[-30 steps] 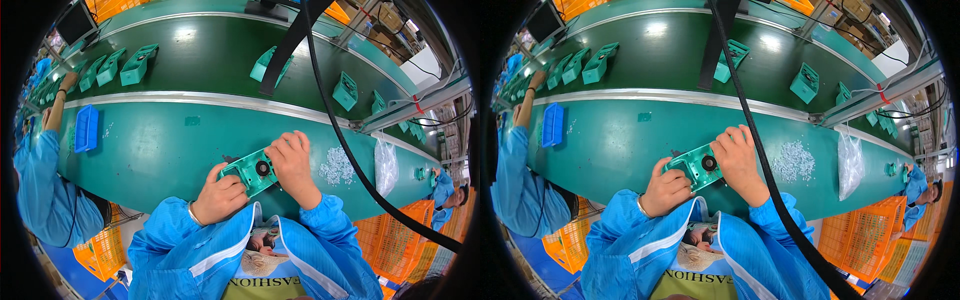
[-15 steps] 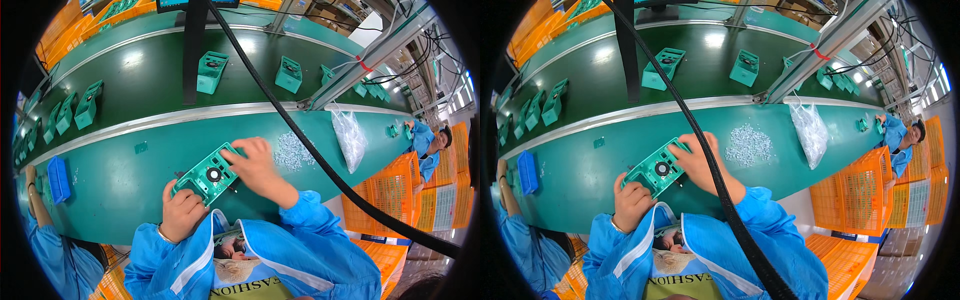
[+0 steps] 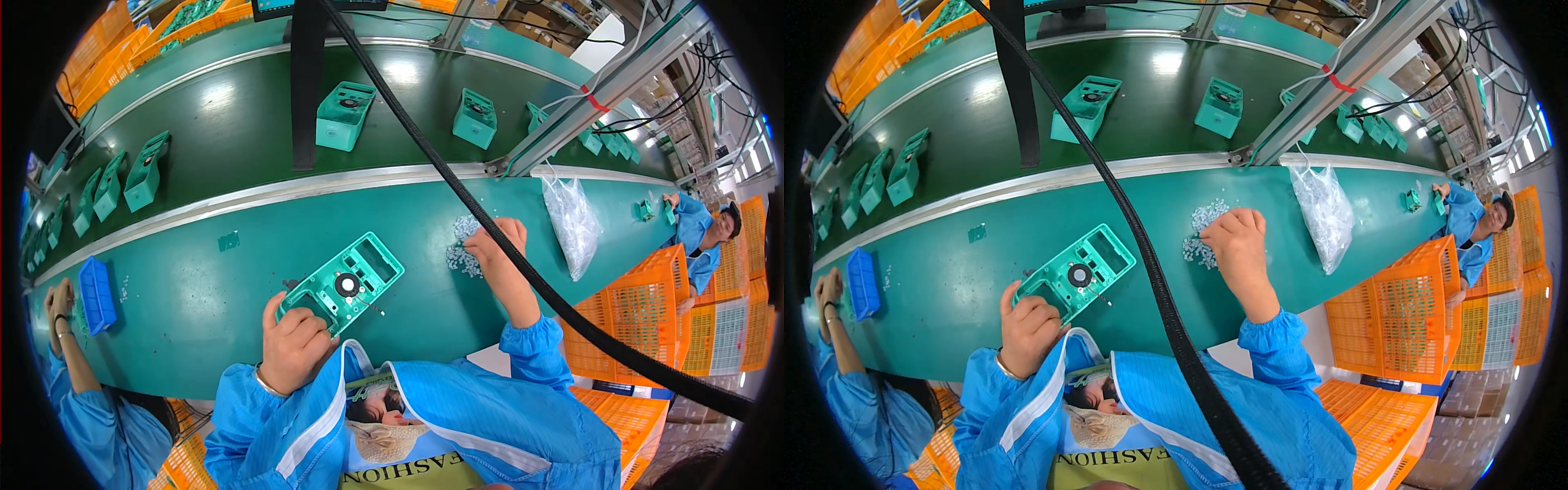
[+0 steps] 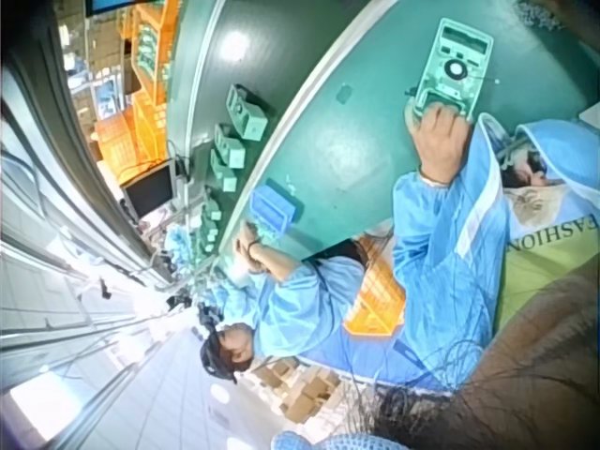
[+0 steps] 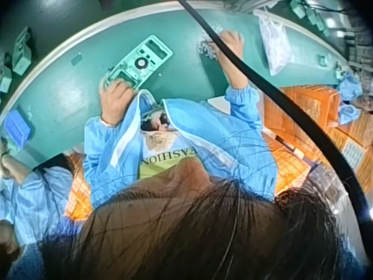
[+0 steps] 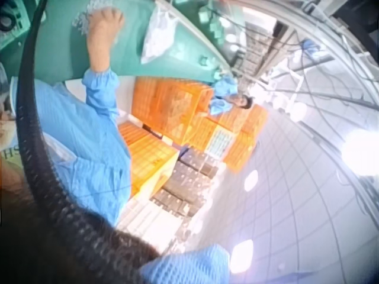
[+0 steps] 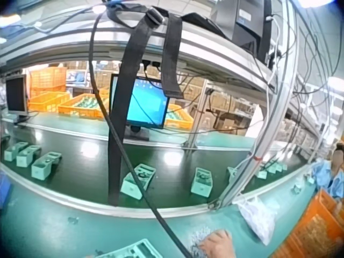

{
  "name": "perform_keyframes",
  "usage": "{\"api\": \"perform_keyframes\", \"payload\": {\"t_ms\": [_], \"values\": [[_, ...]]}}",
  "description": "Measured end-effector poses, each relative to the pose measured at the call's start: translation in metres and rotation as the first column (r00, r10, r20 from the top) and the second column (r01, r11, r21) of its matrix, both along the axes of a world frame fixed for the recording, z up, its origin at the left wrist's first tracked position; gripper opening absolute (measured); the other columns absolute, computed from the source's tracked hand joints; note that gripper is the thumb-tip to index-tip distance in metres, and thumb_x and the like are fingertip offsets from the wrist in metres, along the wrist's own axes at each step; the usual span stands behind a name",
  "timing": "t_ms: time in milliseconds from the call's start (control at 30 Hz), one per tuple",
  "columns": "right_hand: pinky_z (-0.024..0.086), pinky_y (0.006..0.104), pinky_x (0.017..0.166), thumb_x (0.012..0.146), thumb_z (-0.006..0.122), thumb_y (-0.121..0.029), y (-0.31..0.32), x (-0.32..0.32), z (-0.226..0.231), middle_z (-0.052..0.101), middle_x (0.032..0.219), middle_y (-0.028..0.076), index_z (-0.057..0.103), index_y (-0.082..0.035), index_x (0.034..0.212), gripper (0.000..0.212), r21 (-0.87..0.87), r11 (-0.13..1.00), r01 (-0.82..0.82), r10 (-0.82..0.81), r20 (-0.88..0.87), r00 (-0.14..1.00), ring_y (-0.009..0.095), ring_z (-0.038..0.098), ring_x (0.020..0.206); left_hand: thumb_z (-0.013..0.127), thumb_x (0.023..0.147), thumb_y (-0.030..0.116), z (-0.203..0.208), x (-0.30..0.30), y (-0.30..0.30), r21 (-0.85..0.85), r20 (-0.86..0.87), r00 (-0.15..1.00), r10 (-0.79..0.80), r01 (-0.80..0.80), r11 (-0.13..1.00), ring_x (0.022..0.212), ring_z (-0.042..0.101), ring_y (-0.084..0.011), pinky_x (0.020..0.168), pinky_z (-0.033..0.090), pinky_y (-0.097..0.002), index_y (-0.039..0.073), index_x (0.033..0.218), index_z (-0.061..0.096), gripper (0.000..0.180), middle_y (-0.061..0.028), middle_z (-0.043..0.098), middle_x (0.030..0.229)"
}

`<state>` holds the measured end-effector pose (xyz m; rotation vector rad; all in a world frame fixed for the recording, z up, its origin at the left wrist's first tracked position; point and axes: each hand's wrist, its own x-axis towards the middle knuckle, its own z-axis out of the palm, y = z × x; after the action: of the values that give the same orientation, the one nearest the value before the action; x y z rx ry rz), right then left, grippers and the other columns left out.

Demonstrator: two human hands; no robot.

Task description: The person assembles small circular components and tiny plastic parts into a green plastic electronics housing by hand, taking the components from a blue component bin.

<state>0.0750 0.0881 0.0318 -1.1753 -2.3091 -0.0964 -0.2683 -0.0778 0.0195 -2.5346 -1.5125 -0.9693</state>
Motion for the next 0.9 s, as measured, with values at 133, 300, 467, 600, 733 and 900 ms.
{"api": "perform_keyframes", "payload": {"t_ms": [133,300,467,600,733,900], "values": [[0.042,0.0462,0.099,0.073,0.079,-0.007,0.0,-0.004,0.003,0.065,0.086,0.0,0.073,-0.013,0.08,0.011,-0.017,1.0,-0.007,0.007,-0.01,1.0,0.026,0.061,0.1,0.082,0.072,0.02,0.001,-0.001,-0.001,-0.013,0.006,1.0,0.002,-0.002,1.0,0.09,0.063,-0.022,0.109,0.037,-0.0606,0.012,0.079,0.063,0.022,0.0008,0.065,0.085],[0.043,0.047,0.101,0.073,0.076,-0.005,-0.001,-0.007,0.007,0.065,0.086,0.001,0.073,-0.012,0.077,0.008,-0.019,0.999,-0.026,0.027,0.025,0.999,0.026,0.061,0.101,0.082,0.072,0.021,0.001,-0.002,-0.001,-0.017,0.006,1.0,0.0,0.0,1.0,0.089,0.064,-0.0221,0.11,0.037,-0.0606,0.012,0.08,0.063,0.022,0.0004,0.065,0.085],[0.043,0.0468,0.1,0.073,0.075,-0.005,-0.001,-0.013,0.007,0.065,0.086,0.001,0.073,-0.011,0.078,0.008,0.004,0.999,-0.041,0.04,0.05,0.998,0.026,0.061,0.1,0.082,0.072,0.02,0.002,-0.003,-0.002,-0.003,0.008,1.0,0.011,-0.011,1.0,0.089,0.063,-0.0218,0.111,0.037,-0.0597,0.012,0.079,0.062,0.023,0.0001,0.065,0.085],[0.043,0.045,0.095,0.072,0.077,-0.007,-0.003,-0.015,0.006,0.065,0.085,0.001,0.073,-0.011,0.078,0.008,0.018,0.999,-0.028,0.028,-0.002,1.0,0.026,0.061,0.097,0.082,0.072,0.02,0.004,-0.004,-0.002,-0.015,0.019,0.999,0.026,-0.026,1.0,0.089,0.063,-0.0212,0.111,0.037,-0.0594,0.012,0.077,0.06,0.023,0.0004,0.065,0.085],[0.043,0.0438,0.093,0.072,0.08,-0.008,-0.012,-0.043,0.022,0.065,0.086,0.002,0.073,-0.01,0.081,0.011,-0.106,0.986,-0.127,0.116,-0.106,0.988,0.028,0.062,0.097,0.084,0.07,0.019,0.003,-0.007,0.0,-0.012,-0.007,1.0,-0.02,0.019,1.0,0.094,0.063,-0.0196,0.111,0.039,-0.0598,0.013,0.079,0.061,0.025,0.0011,0.065,0.09],[0.044,0.0415,0.093,0.072,0.084,-0.005,-0.019,-0.099,0.041,0.065,0.091,0.003,0.073,-0.01,0.086,0.019,-0.301,0.735,-0.608,0.545,-0.271,0.793,0.028,0.061,0.101,0.081,0.072,0.018,0.004,-0.007,0.0,-0.008,0.01,0.999,-0.034,0.034,0.999,0.092,0.063,-0.0194,0.111,0.04,-0.0596,0.014,0.078,0.059,0.022,0.0009,0.063,0.088]]}}
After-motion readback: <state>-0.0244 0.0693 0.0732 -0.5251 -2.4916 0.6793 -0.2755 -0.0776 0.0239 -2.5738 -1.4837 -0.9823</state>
